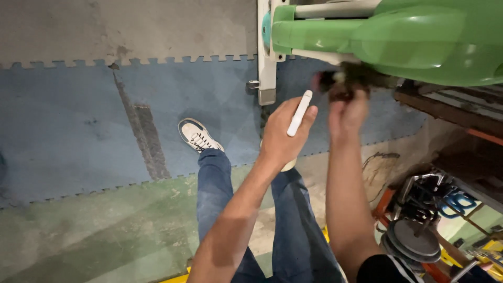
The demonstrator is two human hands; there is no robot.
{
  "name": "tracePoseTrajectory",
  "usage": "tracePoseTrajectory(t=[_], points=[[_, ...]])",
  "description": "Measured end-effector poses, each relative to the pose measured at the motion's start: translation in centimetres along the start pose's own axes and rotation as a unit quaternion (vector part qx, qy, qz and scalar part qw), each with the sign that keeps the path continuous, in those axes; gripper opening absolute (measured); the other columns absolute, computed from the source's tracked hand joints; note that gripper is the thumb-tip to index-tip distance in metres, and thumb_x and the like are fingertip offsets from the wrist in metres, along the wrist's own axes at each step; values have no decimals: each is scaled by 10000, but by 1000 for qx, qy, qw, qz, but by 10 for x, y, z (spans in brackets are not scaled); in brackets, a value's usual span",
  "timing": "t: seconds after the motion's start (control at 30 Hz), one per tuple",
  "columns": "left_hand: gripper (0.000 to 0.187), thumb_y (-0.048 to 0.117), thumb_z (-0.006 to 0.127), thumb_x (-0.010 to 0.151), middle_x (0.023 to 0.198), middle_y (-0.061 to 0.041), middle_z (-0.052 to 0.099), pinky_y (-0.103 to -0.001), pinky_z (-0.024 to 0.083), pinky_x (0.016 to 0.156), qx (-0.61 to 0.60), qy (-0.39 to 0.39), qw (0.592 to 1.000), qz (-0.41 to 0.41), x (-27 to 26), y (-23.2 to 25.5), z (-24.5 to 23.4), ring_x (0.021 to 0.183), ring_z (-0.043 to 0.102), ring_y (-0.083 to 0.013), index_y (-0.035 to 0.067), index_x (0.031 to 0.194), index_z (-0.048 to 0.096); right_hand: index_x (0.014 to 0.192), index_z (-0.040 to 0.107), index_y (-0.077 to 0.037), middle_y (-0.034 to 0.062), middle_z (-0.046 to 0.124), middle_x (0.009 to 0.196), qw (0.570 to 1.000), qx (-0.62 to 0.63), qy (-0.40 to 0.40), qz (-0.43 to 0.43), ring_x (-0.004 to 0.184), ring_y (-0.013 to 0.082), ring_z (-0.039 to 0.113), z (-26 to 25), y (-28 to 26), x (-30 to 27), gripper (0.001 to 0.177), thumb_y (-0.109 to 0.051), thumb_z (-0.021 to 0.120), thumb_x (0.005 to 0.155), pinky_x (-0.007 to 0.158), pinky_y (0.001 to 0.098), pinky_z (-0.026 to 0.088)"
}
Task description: Cleaning a piece of gym equipment using a spray bottle and a cloth.
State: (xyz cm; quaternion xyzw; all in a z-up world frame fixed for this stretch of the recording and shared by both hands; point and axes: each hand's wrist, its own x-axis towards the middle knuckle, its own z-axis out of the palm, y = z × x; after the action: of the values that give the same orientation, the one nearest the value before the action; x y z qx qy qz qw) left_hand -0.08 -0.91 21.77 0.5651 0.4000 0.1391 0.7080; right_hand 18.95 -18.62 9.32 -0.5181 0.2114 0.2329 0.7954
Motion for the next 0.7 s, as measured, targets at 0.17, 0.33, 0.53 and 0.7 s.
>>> tracePoseTrajectory(t=[0.17, 0.33, 0.53, 0.7], points=[[318, 275, 674, 997, 1073, -189, 718, -429, 555, 847, 7, -15, 1000, 4, 5, -2, 6, 997, 694, -394, 21, 1189, 680, 1217, 627, -1, 93, 676, 1019, 996, -6, -93, 0, 849, 221, 632, 33, 46, 35, 154, -53, 563, 1087, 781, 378, 538], [296, 232, 659, 979, 1072, -190, 722, -422, 564, 870, -4, -28, 1000, 4, 11, -13, 5, 1000, 706, -390, 21, 1185, 688, 1036, 654, -53, 107, 714, 904, 992, 86, -50, -70, 685, 263, 636, 51, 91, 76, 199, -228, 591, 966, 568, 391, 514], [295, 255, 660, 1003, 1100, -196, 724, -424, 564, 864, 7, -18, 1000, -13, 17, -23, -5, 1008, 705, -389, 20, 1182, 682, 1053, 648, -118, 59, 688, 895, 994, 106, 20, 36, 731, 243, 617, -30, 200, 192, 265, -372, 607, 992, 583, 399, 555], [301, 278, 653, 1002, 1029, -185, 727, -428, 558, 825, 28, -21, 999, -26, 17, -39, -7, 959, 710, -381, 29, 1170, 682, 1169, 664, -161, 63, 695, 1086, 993, 73, -64, 65, 972, 291, 666, 51, 138, 119, 350, -397, 534, 948, 730, 492, 564]])
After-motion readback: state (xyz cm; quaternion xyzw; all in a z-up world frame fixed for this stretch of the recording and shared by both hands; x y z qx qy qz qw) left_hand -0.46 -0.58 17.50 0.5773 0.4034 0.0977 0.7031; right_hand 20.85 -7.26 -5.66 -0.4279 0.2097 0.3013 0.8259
